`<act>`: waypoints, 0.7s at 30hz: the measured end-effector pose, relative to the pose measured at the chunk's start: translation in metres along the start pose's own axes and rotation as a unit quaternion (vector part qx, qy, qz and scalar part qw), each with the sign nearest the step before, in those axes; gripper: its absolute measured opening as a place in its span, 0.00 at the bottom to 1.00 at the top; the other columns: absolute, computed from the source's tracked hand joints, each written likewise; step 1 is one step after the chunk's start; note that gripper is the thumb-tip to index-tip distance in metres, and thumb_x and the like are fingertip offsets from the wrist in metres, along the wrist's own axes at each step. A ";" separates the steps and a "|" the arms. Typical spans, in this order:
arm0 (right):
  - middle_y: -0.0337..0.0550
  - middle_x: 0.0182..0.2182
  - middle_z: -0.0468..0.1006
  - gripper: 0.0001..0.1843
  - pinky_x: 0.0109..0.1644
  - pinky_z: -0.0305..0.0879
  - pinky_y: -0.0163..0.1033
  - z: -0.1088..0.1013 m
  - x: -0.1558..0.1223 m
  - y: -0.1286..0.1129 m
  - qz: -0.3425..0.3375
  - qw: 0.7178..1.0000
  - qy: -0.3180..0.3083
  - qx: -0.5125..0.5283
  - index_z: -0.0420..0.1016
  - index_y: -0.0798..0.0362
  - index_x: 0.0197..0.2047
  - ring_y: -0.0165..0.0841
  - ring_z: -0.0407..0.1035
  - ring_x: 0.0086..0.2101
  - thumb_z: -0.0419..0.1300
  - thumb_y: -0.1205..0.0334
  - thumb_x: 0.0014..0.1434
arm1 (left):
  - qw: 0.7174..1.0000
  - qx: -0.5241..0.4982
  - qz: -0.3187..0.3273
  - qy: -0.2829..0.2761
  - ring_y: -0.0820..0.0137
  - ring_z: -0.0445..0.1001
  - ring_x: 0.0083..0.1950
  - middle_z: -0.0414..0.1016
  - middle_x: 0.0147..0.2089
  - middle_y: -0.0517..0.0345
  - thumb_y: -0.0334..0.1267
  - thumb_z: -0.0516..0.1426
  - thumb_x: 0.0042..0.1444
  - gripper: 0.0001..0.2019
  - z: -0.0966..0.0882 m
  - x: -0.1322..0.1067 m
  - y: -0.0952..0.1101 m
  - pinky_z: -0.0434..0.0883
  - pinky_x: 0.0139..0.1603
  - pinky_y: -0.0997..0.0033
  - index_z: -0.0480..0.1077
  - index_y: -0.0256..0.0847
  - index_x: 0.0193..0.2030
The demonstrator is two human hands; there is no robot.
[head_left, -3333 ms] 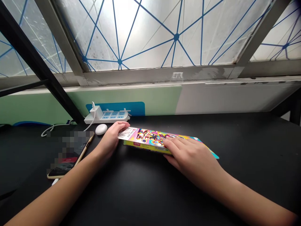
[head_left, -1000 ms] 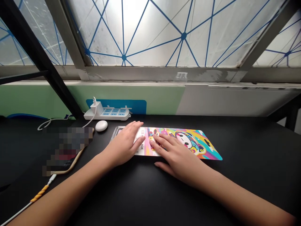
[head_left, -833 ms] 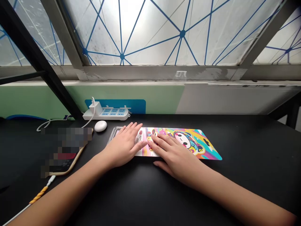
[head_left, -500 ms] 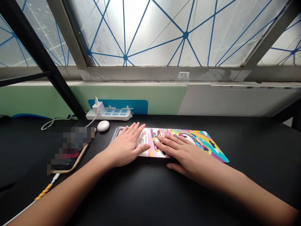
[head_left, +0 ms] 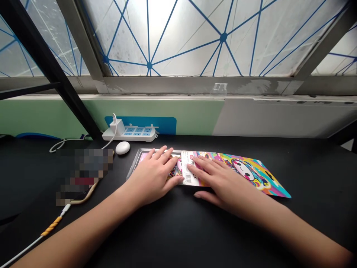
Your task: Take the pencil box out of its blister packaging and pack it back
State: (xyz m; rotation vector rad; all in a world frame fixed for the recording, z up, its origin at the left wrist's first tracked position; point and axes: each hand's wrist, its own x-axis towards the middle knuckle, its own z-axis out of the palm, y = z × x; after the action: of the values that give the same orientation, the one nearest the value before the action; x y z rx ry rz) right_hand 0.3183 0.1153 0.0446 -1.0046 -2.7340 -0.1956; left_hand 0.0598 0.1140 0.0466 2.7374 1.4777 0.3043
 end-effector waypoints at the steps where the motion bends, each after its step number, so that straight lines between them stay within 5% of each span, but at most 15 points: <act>1: 0.59 0.68 0.66 0.33 0.66 0.62 0.64 0.007 0.004 -0.004 -0.009 1.000 0.004 -0.005 0.62 0.51 0.71 0.56 0.59 0.67 0.62 0.55 0.66 | 1.000 0.000 0.010 0.001 0.45 0.52 0.77 0.58 0.75 0.38 0.58 0.46 0.71 0.31 0.002 0.000 0.003 0.54 0.72 0.39 0.63 0.38 0.71; 5: 0.62 0.69 0.63 0.29 0.67 0.58 0.67 0.026 0.018 -0.006 -0.015 0.999 0.018 -0.027 0.61 0.54 0.72 0.57 0.56 0.68 0.55 0.59 0.71 | 1.000 -0.005 0.007 -0.002 0.45 0.50 0.78 0.53 0.77 0.36 0.62 0.46 0.69 0.38 0.009 0.002 0.004 0.52 0.73 0.36 0.56 0.34 0.75; 11: 0.60 0.69 0.65 0.26 0.67 0.61 0.63 0.027 0.027 0.005 -0.027 0.999 0.021 -0.022 0.64 0.52 0.71 0.53 0.59 0.67 0.52 0.65 0.71 | 1.000 -0.019 -0.009 -0.014 0.48 0.47 0.79 0.50 0.78 0.40 0.64 0.47 0.67 0.40 0.012 0.004 -0.010 0.49 0.75 0.39 0.54 0.38 0.76; 21: 0.56 0.69 0.64 0.32 0.65 0.64 0.61 0.026 -0.014 0.047 -0.040 0.998 0.032 -0.044 0.56 0.48 0.75 0.49 0.58 0.68 0.47 0.72 0.70 | 0.998 -0.057 -0.016 -0.022 0.49 0.46 0.79 0.48 0.78 0.42 0.66 0.49 0.65 0.43 0.010 0.003 -0.014 0.45 0.76 0.42 0.52 0.36 0.77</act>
State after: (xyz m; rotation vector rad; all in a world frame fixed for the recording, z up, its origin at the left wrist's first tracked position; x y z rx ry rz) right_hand 0.3545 0.1473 0.0183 -0.8949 -2.7303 -0.3577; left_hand 0.0515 0.1249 0.0359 2.6132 1.4438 0.3138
